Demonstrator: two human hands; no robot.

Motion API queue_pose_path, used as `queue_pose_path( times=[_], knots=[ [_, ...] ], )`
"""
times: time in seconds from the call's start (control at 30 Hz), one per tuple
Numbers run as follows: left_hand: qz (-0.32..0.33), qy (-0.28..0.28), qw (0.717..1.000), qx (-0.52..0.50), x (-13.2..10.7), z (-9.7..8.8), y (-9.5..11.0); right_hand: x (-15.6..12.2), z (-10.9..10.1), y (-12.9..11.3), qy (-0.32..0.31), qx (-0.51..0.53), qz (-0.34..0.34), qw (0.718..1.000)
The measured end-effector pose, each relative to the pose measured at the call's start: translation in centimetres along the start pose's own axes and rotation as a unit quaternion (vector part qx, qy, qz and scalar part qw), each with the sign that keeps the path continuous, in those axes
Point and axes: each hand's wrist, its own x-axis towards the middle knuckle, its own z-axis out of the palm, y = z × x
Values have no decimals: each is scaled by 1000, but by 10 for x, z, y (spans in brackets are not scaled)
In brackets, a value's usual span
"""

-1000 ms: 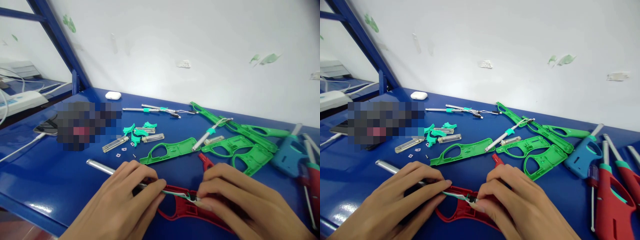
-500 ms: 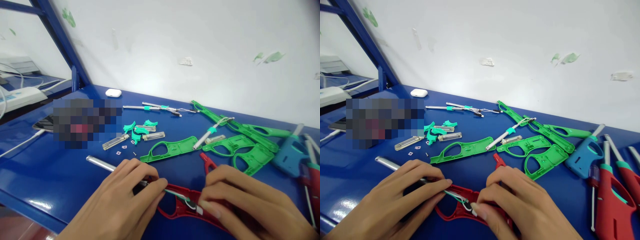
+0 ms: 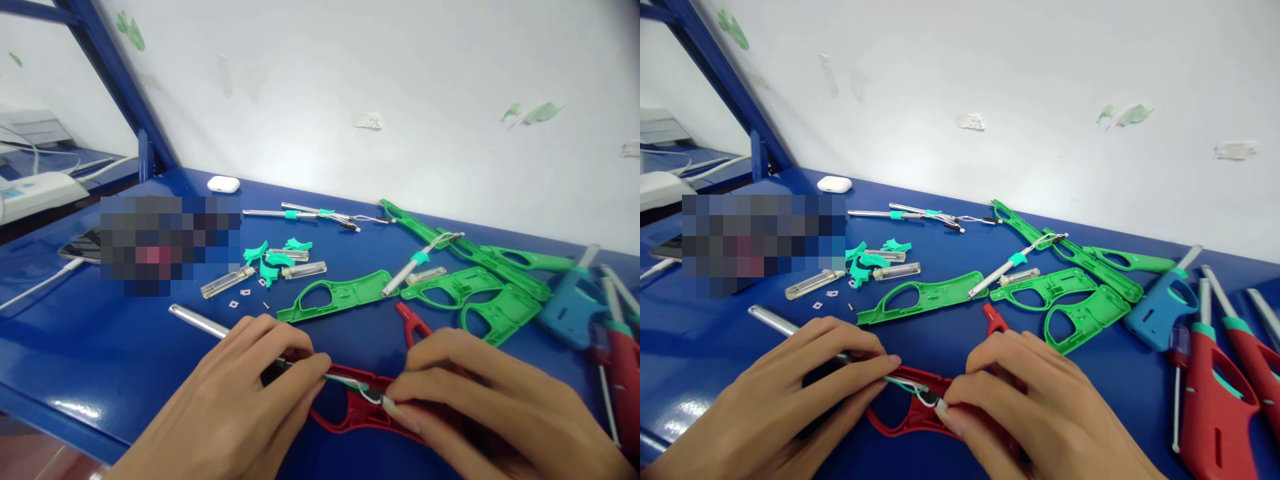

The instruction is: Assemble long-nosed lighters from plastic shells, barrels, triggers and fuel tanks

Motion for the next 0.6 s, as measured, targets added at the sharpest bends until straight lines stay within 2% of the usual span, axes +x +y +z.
queue_pose_path(
  times=[0.1,0.2,0.47,0.6],
  knots=[
    [2,5,1000,10,1,-1,1,-1,-1,0,-35,25,39,998],
    [2,1,1000,8,1,0,0,-3,-2,0,-42,41,61,996],
    [1,-22,1000,9,-2,0,1,0,1,-1,-17,27,-9,999],
    [-8,-23,999,-21,3,-3,3,-4,4,-2,-26,13,-6,1000]
  ],
)
